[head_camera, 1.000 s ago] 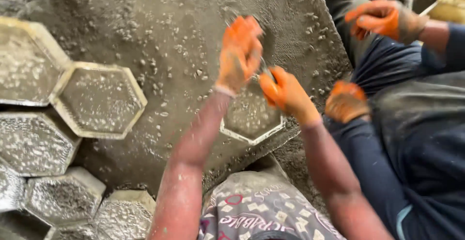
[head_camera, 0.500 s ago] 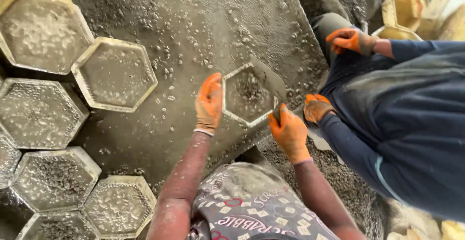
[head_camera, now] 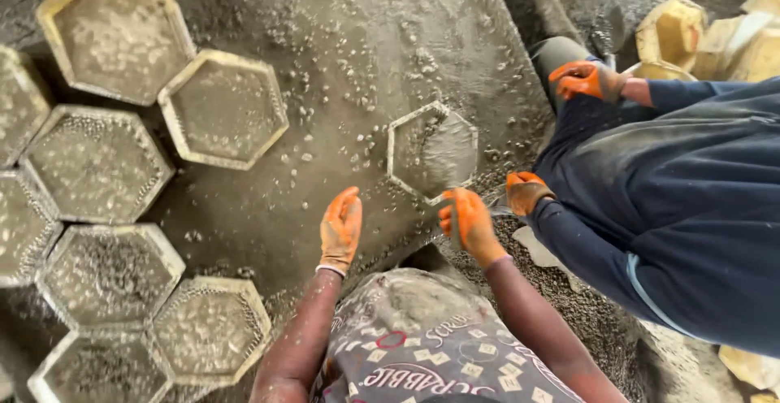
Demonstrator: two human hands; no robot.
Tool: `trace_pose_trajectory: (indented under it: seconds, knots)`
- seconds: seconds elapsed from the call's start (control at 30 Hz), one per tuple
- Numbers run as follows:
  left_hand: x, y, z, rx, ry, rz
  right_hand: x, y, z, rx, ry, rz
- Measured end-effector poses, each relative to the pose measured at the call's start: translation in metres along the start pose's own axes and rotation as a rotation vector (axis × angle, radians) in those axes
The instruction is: Filling and smoothing concrete in hexagonal molds to create pavers.
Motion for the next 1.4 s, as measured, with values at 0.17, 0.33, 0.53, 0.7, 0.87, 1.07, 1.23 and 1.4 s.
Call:
trace_pose_trajectory:
  seconds: [0.17, 0.33, 0.53, 0.7, 0.87, 1.07, 1.23, 1.4]
  knots:
    - [0.02, -0.006, -0.027, 0.05, -0.145, -0.06, 0.002, 0.017, -0.053, 0.027, -0.147, -0.176]
    - [0.005, -0.019, -0.047, 0.092, -0.149, 0.008, 0.046, -0.023, -0.037, 0.237, -0.33, -0.118]
    - [-0.008, -0.047, -0.069, -0.164, -0.123, 0.026, 0.108, -0.003, 0.013, 0.358, -0.386, -0.309]
    - [-0.002, -0.013, -0.113, -0.437, -0.144, 0.196, 0.135, 0.049, 0.075, 0.264, -0.246, -0.353]
    - [-0.044, -0.081, -0.229, -0.008, -0.257, 0.131, 0.106, 0.078, 0.144, 0.192, -0.088, -0.365]
    - [-0.089, 0.073, -0.211, 0.36, -0.328, -0.039, 0.079, 0.09, 0.106, 0.161, -0.236, -0.311]
    - [-0.063, 0.16, 0.061, -0.309, 0.512, -0.337, 0.057, 0.071, 0.078, 0.225, -0.321, -0.257]
    - [-0.088, 0.025, 0.199, -0.245, 0.737, 0.341, 0.051, 0.076, 0.066, 0.279, -0.364, -0.289]
Point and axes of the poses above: each hand's wrist, its own x-axis away from the middle knuckle, its own z-axis out of the back of the hand, y = z × x, the point moved 9 cm from there along -x, towards the middle knuckle, and after that the axes turned 4 degrees about -y, right-handed, at the moved point
